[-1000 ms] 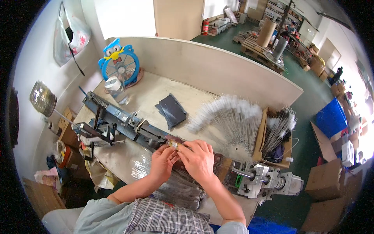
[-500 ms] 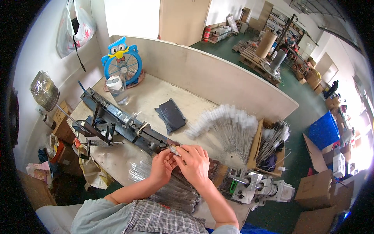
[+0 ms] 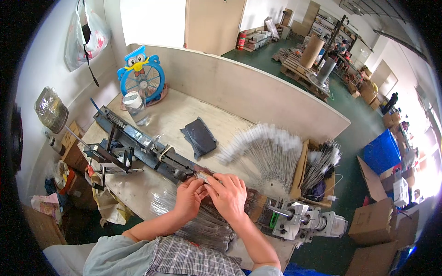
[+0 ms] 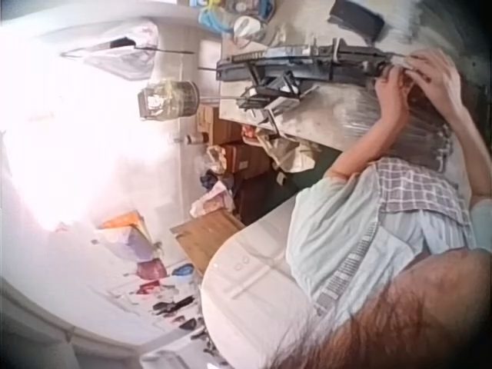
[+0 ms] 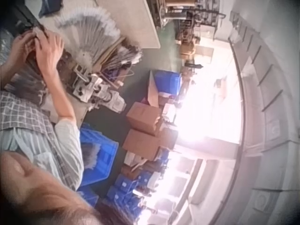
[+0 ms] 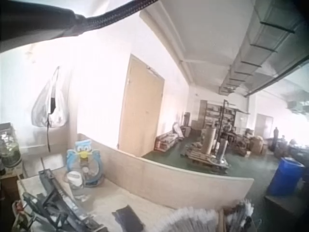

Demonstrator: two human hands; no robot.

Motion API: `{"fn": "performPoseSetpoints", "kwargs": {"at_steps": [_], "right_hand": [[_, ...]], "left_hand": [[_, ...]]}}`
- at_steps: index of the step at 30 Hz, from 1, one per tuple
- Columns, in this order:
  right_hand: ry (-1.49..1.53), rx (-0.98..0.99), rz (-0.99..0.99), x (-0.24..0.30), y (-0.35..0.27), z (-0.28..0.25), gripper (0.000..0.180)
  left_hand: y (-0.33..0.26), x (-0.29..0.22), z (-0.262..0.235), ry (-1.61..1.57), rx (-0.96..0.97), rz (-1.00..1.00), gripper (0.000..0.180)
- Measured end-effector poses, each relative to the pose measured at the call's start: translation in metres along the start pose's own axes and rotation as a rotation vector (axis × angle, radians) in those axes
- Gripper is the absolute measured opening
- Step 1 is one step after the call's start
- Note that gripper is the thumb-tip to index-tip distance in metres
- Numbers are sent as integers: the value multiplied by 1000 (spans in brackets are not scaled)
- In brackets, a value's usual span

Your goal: The person is assembling brush-like components by inserting bristles into a metal crimping fixture on a manual assembly jig.

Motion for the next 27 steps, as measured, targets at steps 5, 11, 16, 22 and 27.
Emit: {"fn": "performPoseSetpoints", "kwargs": {"at_steps": [5, 11, 16, 22, 27], "right_hand": [[-1, 0, -6, -2, 1, -2, 22], [-46, 23, 76, -2, 0, -10, 22], [-140, 179, 151, -11, -13, -1, 17], [-123, 136, 99, -4, -18, -11, 13], [29, 77, 112, -9, -11, -30, 14]], "left_hand": [[2, 3, -1, 14, -4, -9, 15], [3, 2, -2, -34, -13, -63, 33], [-2, -1, -3, 9, -3, -84, 51], [-10, -2, 1, 77, 46, -146, 57], [-11, 2, 5, 221, 52, -233, 55]]}}
Point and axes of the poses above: each hand's wrist, its own y-axis towards the middle knuckle, its own z-axis out of the palm, x = y × z, the point moved 9 cm from there along y, towards the middle knuckle, and after that the axes turned 10 degrees about x, right-handed, at the moved point
